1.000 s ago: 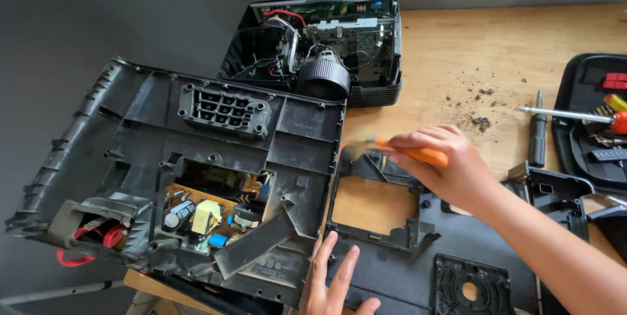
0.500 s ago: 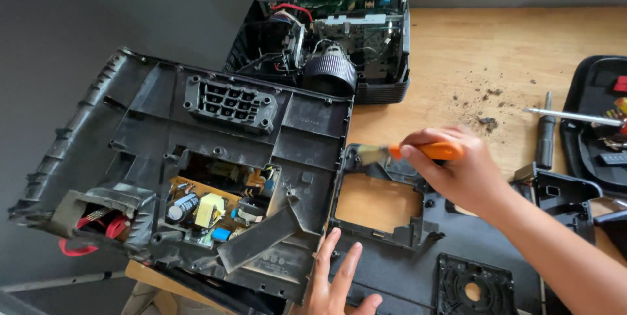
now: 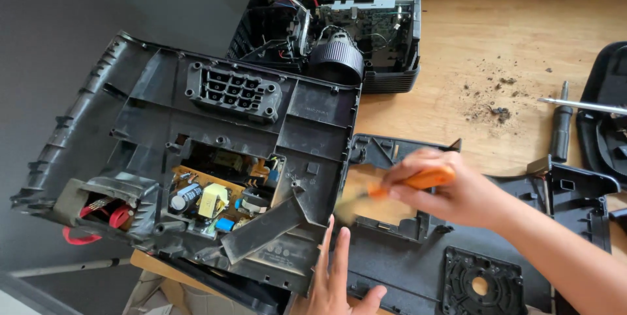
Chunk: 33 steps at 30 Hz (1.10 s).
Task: Cleaning dust from internal components of a disassembled projector using a brush and handling small parts
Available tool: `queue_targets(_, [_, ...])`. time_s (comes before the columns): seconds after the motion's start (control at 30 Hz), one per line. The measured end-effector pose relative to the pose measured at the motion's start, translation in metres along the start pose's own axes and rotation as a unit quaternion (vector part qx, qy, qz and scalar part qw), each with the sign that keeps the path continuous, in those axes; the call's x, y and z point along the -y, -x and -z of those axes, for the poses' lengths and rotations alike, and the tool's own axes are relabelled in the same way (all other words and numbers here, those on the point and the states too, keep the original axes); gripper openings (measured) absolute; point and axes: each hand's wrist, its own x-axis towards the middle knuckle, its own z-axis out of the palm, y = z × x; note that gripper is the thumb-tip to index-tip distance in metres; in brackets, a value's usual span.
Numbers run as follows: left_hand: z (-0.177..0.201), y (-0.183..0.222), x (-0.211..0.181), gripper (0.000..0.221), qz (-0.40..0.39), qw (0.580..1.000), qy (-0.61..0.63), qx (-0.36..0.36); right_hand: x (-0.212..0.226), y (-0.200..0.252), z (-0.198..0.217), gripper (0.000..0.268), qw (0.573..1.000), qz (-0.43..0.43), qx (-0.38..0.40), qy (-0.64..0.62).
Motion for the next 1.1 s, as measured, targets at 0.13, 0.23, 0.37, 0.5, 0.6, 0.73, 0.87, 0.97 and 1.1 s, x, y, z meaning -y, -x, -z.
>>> queue_targets(0.13, [0.002,-0.006,-0.001,0.089,0.004,1.000,0.016,0.020,0.003,0.001,0.000,0.013,0.981,0.106,-0.079,0.142])
queue_targets(0.23, [0.004,-0.006,-0.004,0.090,-0.027,0.999,-0.002,-0.017,0.003,0.002,-0.002,0.016,0.995,0.076,-0.051,0.046])
queue_targets(0.37, [-0.005,-0.005,0.002,0.086,-0.042,0.997,0.065,-0.025,-0.004,-0.001,-0.003,0.017,0.976,0.137,-0.054,0.160])
queue_targets(0.5, [-0.002,-0.007,-0.004,0.085,-0.045,0.997,-0.001,-0.061,0.005,0.002,0.003,0.015,0.981,0.130,-0.088,0.118])
queue_targets(0.6, [0.000,-0.006,-0.004,0.086,-0.042,0.998,-0.021,-0.048,0.004,0.002,0.002,0.019,0.997,0.071,0.011,-0.012])
queue_targets(0.73, [0.003,-0.006,-0.005,0.087,-0.023,0.998,-0.052,-0.024,0.001,0.002,-0.001,0.013,0.966,0.158,-0.084,0.187])
queue_targets(0.87, [0.000,-0.007,0.000,0.082,-0.066,0.996,-0.003,-0.056,0.008,0.001,0.005,0.020,0.990,0.128,0.000,0.060])
queue_targets(0.97, [0.005,-0.006,0.000,0.092,-0.048,0.999,-0.018,0.008,-0.005,0.001,0.005,0.015,0.965,0.154,-0.043,0.209])
queue_targets(1.1, [0.012,-0.008,-0.006,0.083,-0.003,0.997,-0.046,0.058,0.005,0.016,0.029,0.027,0.976,-0.001,-0.107,0.192])
